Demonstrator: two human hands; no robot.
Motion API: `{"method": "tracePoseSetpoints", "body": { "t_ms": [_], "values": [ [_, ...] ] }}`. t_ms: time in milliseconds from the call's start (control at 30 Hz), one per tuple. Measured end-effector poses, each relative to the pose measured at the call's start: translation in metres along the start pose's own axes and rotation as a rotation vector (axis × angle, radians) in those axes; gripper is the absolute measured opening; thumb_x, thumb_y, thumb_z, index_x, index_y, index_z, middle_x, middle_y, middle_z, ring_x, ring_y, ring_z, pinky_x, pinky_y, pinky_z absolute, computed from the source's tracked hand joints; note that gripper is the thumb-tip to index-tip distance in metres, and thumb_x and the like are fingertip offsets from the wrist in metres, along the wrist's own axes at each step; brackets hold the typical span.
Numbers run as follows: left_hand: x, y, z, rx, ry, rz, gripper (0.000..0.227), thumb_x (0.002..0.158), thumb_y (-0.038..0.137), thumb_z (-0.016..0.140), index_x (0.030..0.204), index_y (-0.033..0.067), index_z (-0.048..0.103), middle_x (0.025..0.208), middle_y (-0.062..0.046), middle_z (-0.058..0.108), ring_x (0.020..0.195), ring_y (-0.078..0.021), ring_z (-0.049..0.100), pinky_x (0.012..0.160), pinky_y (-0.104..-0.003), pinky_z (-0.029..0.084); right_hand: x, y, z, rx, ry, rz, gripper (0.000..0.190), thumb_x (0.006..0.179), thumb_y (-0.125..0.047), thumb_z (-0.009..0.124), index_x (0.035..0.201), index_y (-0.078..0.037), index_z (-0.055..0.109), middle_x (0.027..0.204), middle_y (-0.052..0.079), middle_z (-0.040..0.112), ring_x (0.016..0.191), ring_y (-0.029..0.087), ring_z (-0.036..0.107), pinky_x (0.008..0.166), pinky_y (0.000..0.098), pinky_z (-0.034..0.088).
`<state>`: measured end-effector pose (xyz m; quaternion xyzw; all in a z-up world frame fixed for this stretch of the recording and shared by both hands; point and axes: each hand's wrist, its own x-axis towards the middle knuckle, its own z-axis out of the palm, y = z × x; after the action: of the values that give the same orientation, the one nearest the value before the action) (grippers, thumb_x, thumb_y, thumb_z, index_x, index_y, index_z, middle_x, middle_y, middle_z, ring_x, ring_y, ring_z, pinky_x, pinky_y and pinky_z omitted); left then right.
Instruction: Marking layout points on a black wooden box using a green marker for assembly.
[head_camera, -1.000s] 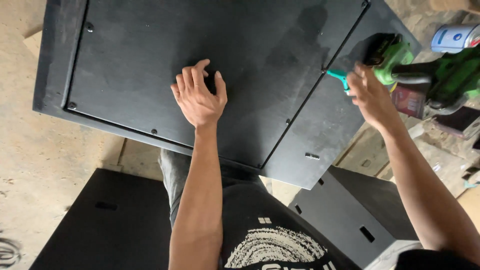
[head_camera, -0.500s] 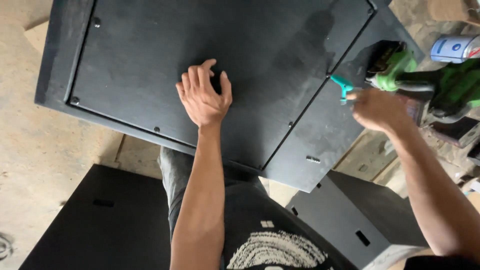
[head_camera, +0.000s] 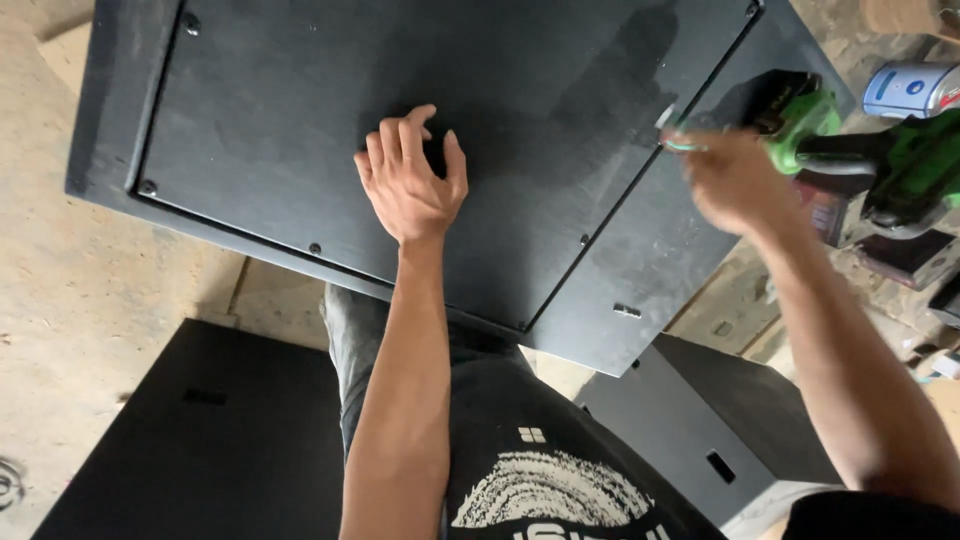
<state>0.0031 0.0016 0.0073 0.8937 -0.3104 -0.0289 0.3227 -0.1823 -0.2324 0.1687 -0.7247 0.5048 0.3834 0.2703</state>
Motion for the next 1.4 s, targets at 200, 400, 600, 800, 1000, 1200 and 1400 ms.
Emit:
{"method": "tracePoseSetpoints", "body": {
  "t_ms": [200,400,600,800,1000,1200,1400],
  "values": [
    [0.008,0.001,0.003,-0.011,0.016,-0.006,0.024,0.094,0.03,0.065,0.114,0.0176,0.066,0.09,0.003,0.056,0.077,-0.024,0.054,0.071,-0.04,0.039,-0.002,0.009,-0.002,-0.225,-0.204,0.233,0.057,0.101,0.006,0.043,0.149,-0.021,0.058,0.154,0.01,0.054,0.07,0.024,0.053,0.061,0.0345,0.053],
    [0.001,-0.001,0.002,-0.004,-0.01,-0.011,0.024,0.095,0.032,0.063,0.114,0.0176,0.066,0.092,0.003,0.056,0.079,-0.024,0.055,0.073,-0.041,0.039,0.013,0.017,-0.012,-0.34,0.104,0.005,0.053,0.112,-0.021,0.037,0.165,-0.026,0.038,0.128,0.023,0.061,0.056,0.021,0.054,0.04,0.0346,0.046],
    [0.001,0.0,0.002,0.004,-0.009,-0.019,0.024,0.093,0.03,0.065,0.114,0.0185,0.066,0.091,0.004,0.056,0.079,-0.0235,0.055,0.072,-0.04,0.04,-0.001,0.04,0.017,-0.386,-0.106,-0.005,0.047,0.104,-0.013,0.044,0.144,-0.029,0.062,0.097,0.01,0.053,0.044,0.013,0.043,0.045,0.0296,0.036],
    [0.002,0.001,0.002,-0.01,-0.003,-0.005,0.023,0.093,0.029,0.065,0.113,0.0182,0.066,0.092,0.004,0.057,0.079,-0.0235,0.055,0.073,-0.04,0.04,0.019,0.019,-0.007,-0.121,0.081,0.094,0.045,0.112,-0.021,0.032,0.15,-0.022,0.058,0.124,0.014,0.065,0.044,0.017,0.042,0.039,0.0299,0.033],
    [-0.001,0.0,0.002,0.001,-0.004,-0.011,0.024,0.095,0.031,0.064,0.115,0.018,0.066,0.091,0.004,0.056,0.078,-0.0228,0.055,0.072,-0.04,0.04,-0.022,-0.018,0.003,-0.058,-0.162,0.147,0.044,0.104,-0.009,0.038,0.14,-0.015,0.061,0.149,0.006,0.058,0.05,0.012,0.044,0.04,0.0278,0.029],
    [0.007,0.007,-0.002,-0.001,0.041,0.044,0.024,0.095,0.029,0.065,0.115,0.0163,0.067,0.089,0.002,0.058,0.078,-0.0251,0.057,0.072,-0.041,0.04,0.003,0.018,-0.006,-0.207,0.044,0.209,0.049,0.109,-0.021,0.035,0.155,-0.029,0.05,0.148,0.017,0.057,0.058,0.02,0.056,0.04,0.0297,0.037],
    [0.003,-0.001,0.008,0.053,-0.001,0.016,0.03,0.088,0.028,0.068,0.118,0.0227,0.065,0.088,0.006,0.046,0.079,-0.0192,0.052,0.075,-0.036,0.045,-0.019,-0.021,0.008,-0.135,0.042,0.103,0.044,0.093,-0.028,0.055,0.132,-0.023,0.072,0.109,0.029,0.076,0.111,0.05,0.069,0.096,0.0594,0.053]
  ]
}}
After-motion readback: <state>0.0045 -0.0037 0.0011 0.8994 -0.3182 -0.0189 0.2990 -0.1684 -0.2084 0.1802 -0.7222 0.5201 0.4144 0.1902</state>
